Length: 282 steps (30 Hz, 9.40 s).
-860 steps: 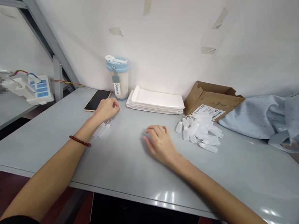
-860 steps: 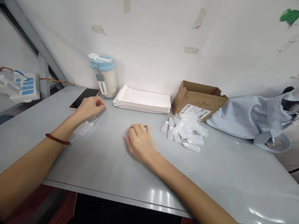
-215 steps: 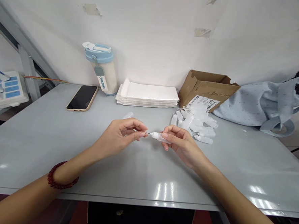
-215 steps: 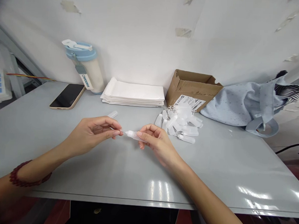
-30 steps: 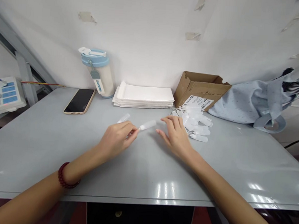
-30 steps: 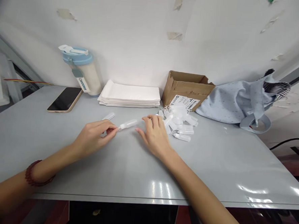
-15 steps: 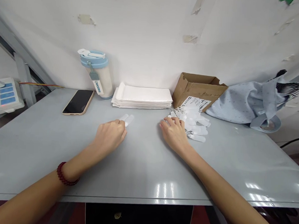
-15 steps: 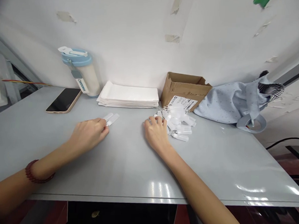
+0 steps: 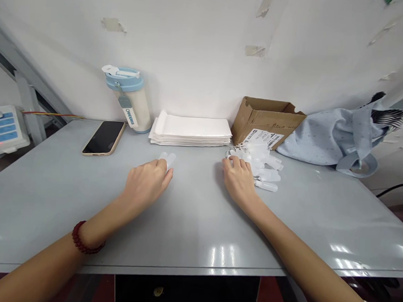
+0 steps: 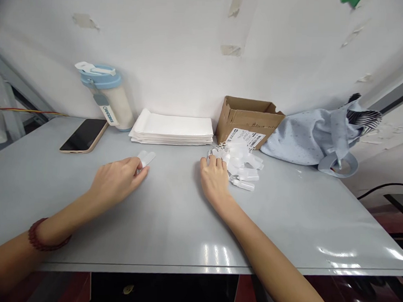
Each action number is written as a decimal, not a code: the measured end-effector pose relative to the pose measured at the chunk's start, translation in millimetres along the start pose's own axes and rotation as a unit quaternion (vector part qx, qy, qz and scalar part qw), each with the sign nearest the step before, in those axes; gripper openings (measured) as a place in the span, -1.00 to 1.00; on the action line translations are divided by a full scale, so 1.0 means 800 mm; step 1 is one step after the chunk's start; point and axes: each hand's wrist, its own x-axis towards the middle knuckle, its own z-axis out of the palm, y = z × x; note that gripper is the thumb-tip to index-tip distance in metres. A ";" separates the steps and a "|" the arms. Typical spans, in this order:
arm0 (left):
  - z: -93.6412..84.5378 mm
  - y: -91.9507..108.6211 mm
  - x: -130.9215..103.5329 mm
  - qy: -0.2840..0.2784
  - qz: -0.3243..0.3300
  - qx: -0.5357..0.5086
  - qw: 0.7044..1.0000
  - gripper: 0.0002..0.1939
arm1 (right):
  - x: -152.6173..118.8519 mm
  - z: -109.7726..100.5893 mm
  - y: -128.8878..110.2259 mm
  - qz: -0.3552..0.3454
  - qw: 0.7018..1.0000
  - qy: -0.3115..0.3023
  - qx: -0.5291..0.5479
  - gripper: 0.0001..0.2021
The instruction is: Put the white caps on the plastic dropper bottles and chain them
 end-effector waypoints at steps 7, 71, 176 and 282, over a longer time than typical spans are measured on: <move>0.004 0.002 -0.003 0.010 0.015 -0.047 0.999 -0.73 | 0.000 -0.005 -0.001 0.005 0.999 -0.022 0.036 -0.67; -0.003 0.012 -0.013 0.013 0.064 -0.535 0.843 -0.79 | -0.024 -0.057 -0.011 0.065 0.679 -0.161 0.713 -0.70; -0.013 0.014 -0.020 0.003 0.140 -0.533 0.834 -0.86 | -0.034 -0.064 -0.024 0.030 0.650 -0.219 0.727 -0.68; 0.038 -0.016 0.022 0.198 0.193 0.006 0.961 -0.76 | 0.004 -0.049 0.049 0.260 0.938 -0.024 0.229 -0.74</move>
